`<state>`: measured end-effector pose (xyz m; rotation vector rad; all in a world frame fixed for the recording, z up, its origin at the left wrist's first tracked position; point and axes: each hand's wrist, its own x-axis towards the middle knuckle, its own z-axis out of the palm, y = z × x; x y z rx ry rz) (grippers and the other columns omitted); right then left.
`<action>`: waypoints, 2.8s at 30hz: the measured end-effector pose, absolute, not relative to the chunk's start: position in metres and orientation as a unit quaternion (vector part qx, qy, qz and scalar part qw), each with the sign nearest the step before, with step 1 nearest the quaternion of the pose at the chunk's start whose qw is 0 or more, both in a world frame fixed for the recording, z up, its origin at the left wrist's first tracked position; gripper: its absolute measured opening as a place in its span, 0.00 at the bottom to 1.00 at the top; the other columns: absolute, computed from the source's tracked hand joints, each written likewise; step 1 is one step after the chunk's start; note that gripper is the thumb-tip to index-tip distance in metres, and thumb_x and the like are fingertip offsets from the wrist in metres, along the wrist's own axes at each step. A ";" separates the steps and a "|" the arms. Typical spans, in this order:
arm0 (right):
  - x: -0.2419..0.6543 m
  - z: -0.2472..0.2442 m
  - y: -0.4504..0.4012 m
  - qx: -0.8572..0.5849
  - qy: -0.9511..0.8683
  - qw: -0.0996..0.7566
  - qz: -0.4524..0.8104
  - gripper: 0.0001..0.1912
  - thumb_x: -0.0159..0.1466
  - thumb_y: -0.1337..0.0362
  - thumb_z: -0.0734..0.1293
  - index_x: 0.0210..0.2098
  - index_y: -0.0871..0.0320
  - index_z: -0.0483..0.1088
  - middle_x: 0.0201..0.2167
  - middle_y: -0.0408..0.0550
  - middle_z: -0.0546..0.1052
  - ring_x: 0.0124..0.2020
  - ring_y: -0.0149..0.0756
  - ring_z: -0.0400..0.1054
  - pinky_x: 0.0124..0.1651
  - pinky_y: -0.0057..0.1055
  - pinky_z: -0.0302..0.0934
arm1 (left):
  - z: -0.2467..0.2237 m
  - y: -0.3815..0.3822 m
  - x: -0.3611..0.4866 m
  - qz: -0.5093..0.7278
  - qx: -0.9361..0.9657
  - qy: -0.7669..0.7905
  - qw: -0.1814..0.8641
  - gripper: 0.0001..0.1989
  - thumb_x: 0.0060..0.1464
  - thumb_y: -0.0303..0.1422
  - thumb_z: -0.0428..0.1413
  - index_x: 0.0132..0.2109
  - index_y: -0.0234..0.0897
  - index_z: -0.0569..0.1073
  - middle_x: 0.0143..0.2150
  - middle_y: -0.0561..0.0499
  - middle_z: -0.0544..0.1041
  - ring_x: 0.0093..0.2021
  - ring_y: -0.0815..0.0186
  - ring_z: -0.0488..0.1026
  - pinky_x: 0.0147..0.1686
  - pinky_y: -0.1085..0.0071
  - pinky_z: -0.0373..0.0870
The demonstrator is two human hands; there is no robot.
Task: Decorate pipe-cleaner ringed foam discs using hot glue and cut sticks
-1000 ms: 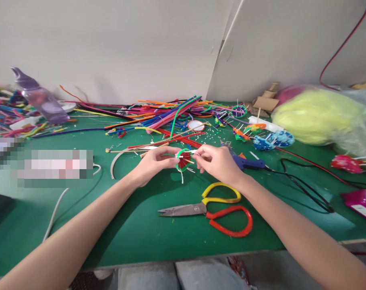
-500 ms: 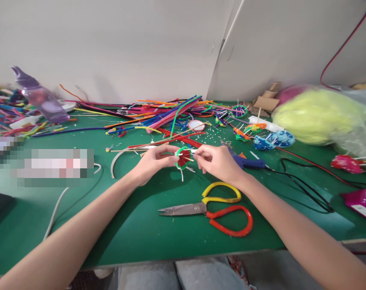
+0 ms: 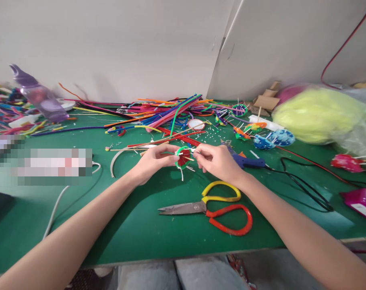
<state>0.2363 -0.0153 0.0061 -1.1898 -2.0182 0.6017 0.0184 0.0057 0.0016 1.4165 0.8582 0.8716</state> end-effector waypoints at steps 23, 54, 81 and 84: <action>0.236 0.007 -0.016 -0.460 -0.780 0.362 0.221 0.07 0.61 0.67 0.61 0.26 0.56 0.63 0.17 0.38 0.67 0.18 0.27 0.60 0.26 0.26 0.57 | 0.001 0.005 0.018 0.373 0.614 0.374 0.587 0.21 0.48 0.38 0.63 0.49 0.35 0.77 0.47 0.44 0.78 0.42 0.60 0.75 0.45 0.63 0.71; 0.238 0.005 -0.015 -0.465 -0.789 0.345 0.207 0.07 0.61 0.67 0.61 0.26 0.57 0.62 0.17 0.38 0.67 0.18 0.27 0.59 0.27 0.27 0.54 | 0.000 0.006 0.019 0.365 0.618 0.380 0.584 0.22 0.47 0.38 0.65 0.49 0.34 0.76 0.49 0.43 0.77 0.44 0.59 0.75 0.46 0.61 0.71; 0.238 0.004 -0.015 -0.465 -0.786 0.346 0.213 0.05 0.61 0.64 0.62 0.29 0.56 0.64 0.18 0.40 0.69 0.19 0.28 0.62 0.28 0.27 0.57 | 0.002 0.005 0.020 0.368 0.614 0.381 0.585 0.22 0.46 0.39 0.65 0.49 0.34 0.76 0.48 0.43 0.78 0.44 0.59 0.75 0.46 0.61 0.71; 0.238 0.004 -0.015 -0.462 -0.784 0.352 0.218 0.06 0.62 0.64 0.61 0.29 0.56 0.63 0.18 0.40 0.69 0.20 0.29 0.63 0.28 0.28 0.57 | 0.001 0.005 0.020 0.369 0.618 0.382 0.580 0.22 0.46 0.39 0.65 0.49 0.35 0.77 0.48 0.43 0.77 0.44 0.59 0.75 0.46 0.61 0.71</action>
